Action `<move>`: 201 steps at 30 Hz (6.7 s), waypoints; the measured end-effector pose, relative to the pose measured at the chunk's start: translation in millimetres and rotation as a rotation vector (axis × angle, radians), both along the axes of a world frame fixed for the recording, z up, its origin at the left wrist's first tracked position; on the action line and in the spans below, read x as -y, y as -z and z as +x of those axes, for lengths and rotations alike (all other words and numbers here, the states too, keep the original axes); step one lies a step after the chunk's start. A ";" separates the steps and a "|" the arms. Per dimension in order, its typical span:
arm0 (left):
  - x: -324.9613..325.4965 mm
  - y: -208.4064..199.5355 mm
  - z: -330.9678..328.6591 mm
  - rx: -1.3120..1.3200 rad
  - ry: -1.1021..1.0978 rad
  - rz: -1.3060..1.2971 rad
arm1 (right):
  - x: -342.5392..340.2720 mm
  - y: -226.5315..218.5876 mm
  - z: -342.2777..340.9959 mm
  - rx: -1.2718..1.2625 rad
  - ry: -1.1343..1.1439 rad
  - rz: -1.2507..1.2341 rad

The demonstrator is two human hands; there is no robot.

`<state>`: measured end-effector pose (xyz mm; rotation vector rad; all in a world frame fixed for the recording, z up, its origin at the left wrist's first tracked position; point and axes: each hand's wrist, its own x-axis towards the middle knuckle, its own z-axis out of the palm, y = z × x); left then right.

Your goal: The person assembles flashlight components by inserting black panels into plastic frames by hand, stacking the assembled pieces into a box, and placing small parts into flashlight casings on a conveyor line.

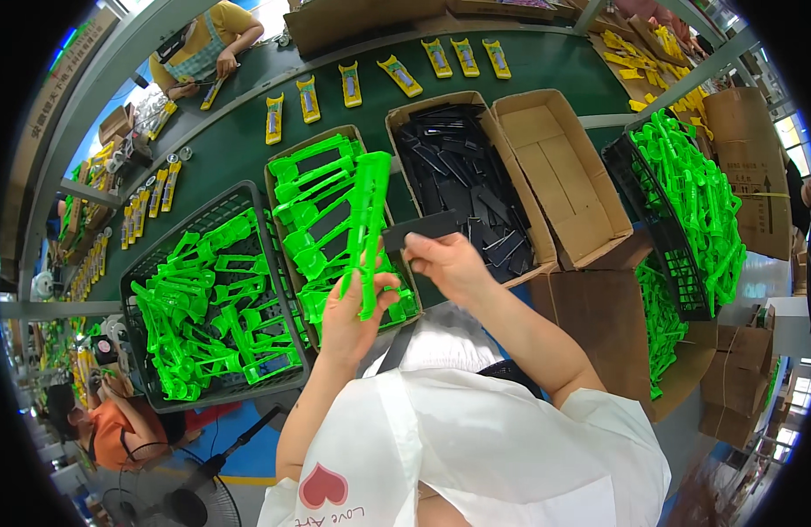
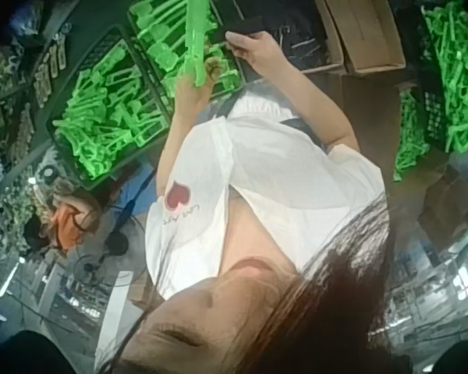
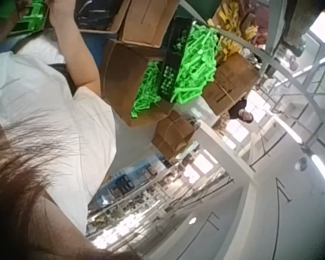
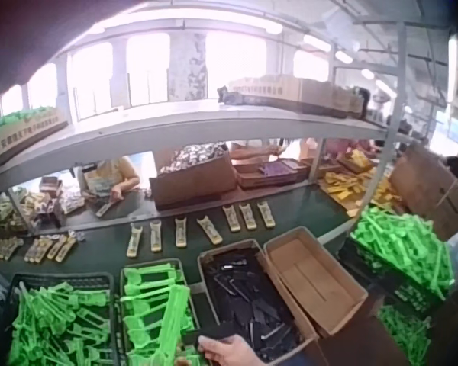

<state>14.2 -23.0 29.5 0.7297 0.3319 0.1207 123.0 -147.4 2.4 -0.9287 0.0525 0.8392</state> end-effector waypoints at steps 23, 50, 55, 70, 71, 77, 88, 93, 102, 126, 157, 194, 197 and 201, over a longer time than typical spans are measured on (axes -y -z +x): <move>-14.3 -4.6 -21.0 0.013 -0.271 0.024 | -16.1 -45.5 -7.1 0.557 -0.259 -0.297; -84.5 12.3 -46.8 -0.418 0.209 0.597 | -26.6 -45.4 -22.4 0.702 -0.591 -0.755; -84.1 5.9 -39.7 -0.407 0.214 0.648 | -23.7 -21.7 -18.9 0.967 -0.456 -0.796; -54.9 -8.2 -8.8 -0.367 0.501 1.845 | -20.5 -8.7 -16.3 0.949 -0.417 -0.765; -48.4 -4.8 -2.7 -0.304 0.394 1.760 | -18.6 -5.5 -16.0 0.904 -0.435 -0.723; -42.9 9.6 28.5 -0.244 0.332 1.724 | -18.6 22.6 -15.7 0.781 -0.350 -0.399; -149.0 80.5 115.8 -0.428 0.528 2.217 | 66.3 79.0 87.3 1.150 0.016 -1.321; -137.9 83.8 103.7 -0.120 0.050 2.210 | 104.7 105.3 126.2 1.188 -0.307 -1.499; -264.1 124.2 -42.8 -0.723 -0.602 2.050 | 78.9 53.5 93.5 0.722 0.014 -0.879; -258.1 70.8 -85.8 -0.798 -0.527 1.581 | 9.8 -8.1 -11.0 0.478 -0.058 -0.377; -26.0 -35.3 -3.9 -0.037 -0.142 1.578 | -35.7 -30.4 13.5 1.681 0.078 -0.690; -72.7 -4.5 -25.1 -0.342 0.310 0.565 | -5.9 -44.5 -4.8 0.610 -0.558 -0.589; -74.1 1.6 -25.8 -0.354 0.321 0.582 | -10.0 -47.5 -9.3 0.658 -0.573 -0.717; -72.4 4.3 -27.3 -0.343 0.315 0.560 | -15.1 -38.5 -10.2 0.638 -0.589 -0.756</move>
